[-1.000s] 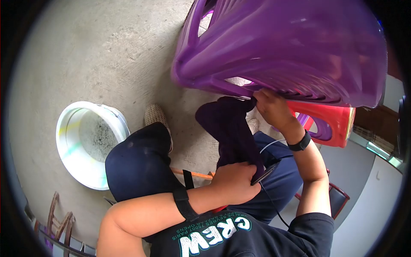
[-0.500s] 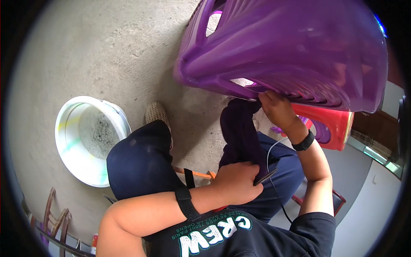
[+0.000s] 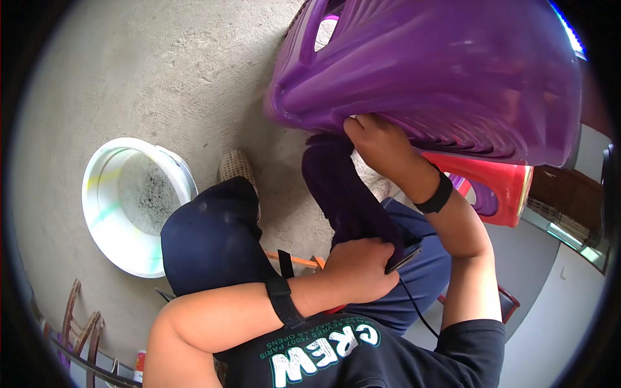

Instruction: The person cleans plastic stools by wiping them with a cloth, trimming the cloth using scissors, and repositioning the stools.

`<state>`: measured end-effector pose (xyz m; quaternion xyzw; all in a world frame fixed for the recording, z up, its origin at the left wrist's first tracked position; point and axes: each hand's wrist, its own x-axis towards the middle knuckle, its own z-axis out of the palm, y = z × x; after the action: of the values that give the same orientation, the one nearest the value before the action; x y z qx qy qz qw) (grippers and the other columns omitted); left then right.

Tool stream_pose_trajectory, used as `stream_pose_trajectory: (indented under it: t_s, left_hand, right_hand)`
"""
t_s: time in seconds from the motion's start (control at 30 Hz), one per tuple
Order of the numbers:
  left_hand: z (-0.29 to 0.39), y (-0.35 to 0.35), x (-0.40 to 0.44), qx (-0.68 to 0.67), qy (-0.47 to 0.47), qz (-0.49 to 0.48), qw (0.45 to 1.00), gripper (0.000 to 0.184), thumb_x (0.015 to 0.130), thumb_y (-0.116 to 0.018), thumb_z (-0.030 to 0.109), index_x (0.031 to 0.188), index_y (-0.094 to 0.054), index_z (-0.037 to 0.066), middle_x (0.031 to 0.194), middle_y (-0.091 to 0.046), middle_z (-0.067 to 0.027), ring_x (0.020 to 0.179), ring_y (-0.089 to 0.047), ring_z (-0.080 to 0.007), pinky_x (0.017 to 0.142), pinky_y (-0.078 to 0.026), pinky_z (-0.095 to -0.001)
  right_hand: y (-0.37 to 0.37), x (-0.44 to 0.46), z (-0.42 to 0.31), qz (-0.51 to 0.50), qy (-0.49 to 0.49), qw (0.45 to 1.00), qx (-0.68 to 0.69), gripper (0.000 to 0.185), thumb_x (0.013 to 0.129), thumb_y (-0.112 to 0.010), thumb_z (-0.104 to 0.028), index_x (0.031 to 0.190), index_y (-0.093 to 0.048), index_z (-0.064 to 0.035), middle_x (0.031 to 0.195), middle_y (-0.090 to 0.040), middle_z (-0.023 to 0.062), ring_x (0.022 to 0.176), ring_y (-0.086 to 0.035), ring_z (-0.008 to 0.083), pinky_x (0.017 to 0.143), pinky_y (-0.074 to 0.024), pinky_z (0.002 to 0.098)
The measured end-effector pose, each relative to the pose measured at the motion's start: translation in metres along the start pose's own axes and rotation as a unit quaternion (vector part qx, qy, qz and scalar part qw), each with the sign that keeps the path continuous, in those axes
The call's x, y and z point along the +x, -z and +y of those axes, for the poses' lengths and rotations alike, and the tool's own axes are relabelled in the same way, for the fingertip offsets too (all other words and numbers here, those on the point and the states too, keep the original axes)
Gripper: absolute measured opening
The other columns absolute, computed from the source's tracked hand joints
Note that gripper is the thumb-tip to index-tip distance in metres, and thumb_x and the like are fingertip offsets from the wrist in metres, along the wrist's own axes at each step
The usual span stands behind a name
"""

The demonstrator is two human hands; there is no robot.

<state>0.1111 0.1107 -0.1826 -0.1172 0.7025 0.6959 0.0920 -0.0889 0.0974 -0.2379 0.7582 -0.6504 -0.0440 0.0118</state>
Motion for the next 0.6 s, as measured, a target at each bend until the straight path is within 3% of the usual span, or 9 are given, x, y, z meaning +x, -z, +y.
stream_pose_trajectory:
  t_s: [0.17,0.27,0.6]
  left_hand:
    - [0.001,0.001,0.001,0.003,0.001,-0.002,1.000,0.029,0.074,-0.055,0.030,0.077,-0.058,0.001,0.081,-0.062,-0.0154,0.076,-0.062,-0.0359,0.067,-0.049,-0.0449]
    - [0.001,0.000,0.000,0.006,0.000,-0.011,1.000,0.029,0.074,-0.054,0.030,0.078,-0.058,0.001,0.081,-0.062,-0.0160,0.076,-0.061,-0.0362,0.068,-0.049,-0.0448]
    - [0.006,-0.015,0.015,0.012,0.018,-0.070,0.997,0.031,0.074,-0.052,0.031,0.079,-0.058,0.001,0.084,-0.062,-0.0180,0.081,-0.061,-0.0365,0.071,-0.049,-0.0453]
  right_hand:
    - [-0.001,-0.011,0.001,-0.010,-0.030,0.999,0.014,0.016,0.069,-0.059,-0.007,0.084,-0.053,-0.0072,0.080,-0.055,0.0073,0.075,-0.063,0.0224,0.056,-0.0546,0.0340]
    - [0.005,-0.031,0.007,-0.094,-0.066,0.993,0.006,0.015,0.070,-0.056,-0.004,0.085,-0.053,-0.0069,0.083,-0.056,0.0080,0.077,-0.063,0.0239,0.058,-0.0544,0.0358]
    - [-0.005,-0.115,0.050,-0.075,-0.114,0.989,-0.065,0.015,0.069,-0.057,-0.008,0.084,-0.054,-0.0081,0.084,-0.056,0.0076,0.081,-0.060,0.0260,0.062,-0.0537,0.0349]
